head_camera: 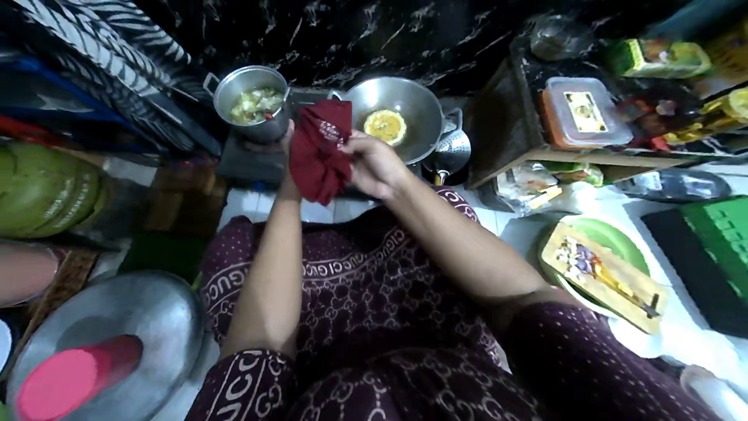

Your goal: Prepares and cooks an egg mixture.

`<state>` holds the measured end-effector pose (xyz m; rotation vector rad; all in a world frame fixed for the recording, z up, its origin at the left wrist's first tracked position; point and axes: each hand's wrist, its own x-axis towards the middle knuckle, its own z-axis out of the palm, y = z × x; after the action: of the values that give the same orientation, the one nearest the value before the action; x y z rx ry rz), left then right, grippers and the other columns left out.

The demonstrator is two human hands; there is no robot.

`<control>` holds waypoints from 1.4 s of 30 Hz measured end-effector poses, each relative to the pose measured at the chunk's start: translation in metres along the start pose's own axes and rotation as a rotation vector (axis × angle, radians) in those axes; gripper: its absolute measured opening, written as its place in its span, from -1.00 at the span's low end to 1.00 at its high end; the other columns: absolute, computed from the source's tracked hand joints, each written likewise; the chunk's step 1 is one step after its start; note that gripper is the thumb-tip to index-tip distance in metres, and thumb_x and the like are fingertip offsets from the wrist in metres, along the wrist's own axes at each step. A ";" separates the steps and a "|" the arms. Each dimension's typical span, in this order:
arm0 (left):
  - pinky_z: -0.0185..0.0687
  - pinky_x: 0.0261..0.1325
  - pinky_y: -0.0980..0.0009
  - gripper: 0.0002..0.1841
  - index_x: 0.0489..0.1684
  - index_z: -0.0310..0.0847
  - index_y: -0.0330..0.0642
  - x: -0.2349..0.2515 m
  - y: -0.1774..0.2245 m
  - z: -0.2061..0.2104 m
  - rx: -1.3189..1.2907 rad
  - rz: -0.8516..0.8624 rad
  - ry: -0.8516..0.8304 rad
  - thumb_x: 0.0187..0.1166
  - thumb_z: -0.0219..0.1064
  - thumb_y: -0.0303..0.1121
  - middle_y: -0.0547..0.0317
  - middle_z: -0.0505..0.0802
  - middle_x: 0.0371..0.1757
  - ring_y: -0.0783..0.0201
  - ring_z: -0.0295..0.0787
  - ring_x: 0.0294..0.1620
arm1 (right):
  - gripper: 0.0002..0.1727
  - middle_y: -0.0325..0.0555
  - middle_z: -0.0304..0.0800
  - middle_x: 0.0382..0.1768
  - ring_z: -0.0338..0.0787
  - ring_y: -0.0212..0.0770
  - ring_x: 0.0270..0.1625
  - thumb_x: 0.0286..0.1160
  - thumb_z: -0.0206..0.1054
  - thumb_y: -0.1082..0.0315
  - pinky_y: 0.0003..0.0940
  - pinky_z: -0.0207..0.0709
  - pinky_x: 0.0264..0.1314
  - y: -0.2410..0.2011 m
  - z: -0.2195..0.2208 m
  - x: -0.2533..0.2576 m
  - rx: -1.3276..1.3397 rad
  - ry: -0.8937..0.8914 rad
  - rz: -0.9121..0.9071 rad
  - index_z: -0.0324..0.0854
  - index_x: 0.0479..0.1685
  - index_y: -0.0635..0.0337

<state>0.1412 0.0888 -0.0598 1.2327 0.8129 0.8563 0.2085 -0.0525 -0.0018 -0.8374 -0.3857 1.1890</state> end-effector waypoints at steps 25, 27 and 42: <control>0.67 0.23 0.13 0.11 0.61 0.26 0.06 -0.041 0.040 -0.046 -0.553 -0.414 -0.141 0.40 -0.85 0.60 0.10 0.73 0.21 0.20 0.69 0.23 | -0.63 0.19 0.86 0.17 0.87 -0.03 0.21 0.52 0.32 0.50 -0.18 0.69 0.35 0.050 0.020 0.021 -1.336 -0.103 -0.541 0.73 0.29 0.38; 0.63 0.33 0.12 0.08 0.85 0.00 0.06 -0.048 0.048 -0.051 -0.485 -0.388 -0.032 0.48 -0.84 0.54 0.03 0.60 0.50 0.16 0.59 0.44 | -0.67 0.20 0.88 0.08 0.88 0.00 0.14 0.48 0.28 0.56 -0.15 0.71 0.30 0.054 0.023 0.010 -1.378 -0.173 -0.557 0.78 0.19 0.38; 0.51 0.40 -0.20 -0.49 0.44 0.49 0.05 -0.022 0.096 -0.091 -0.376 -0.268 0.382 0.85 -0.26 0.04 0.18 0.71 0.47 0.02 0.53 0.60 | -0.58 0.27 0.77 0.29 0.76 0.25 0.35 0.62 0.35 0.28 0.34 0.56 0.40 0.195 -0.108 0.138 -1.448 0.364 0.808 0.66 0.37 0.28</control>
<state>0.0407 0.1212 0.0227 0.6198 1.0388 0.9832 0.2016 0.0601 -0.2389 -2.6054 -0.6242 1.3331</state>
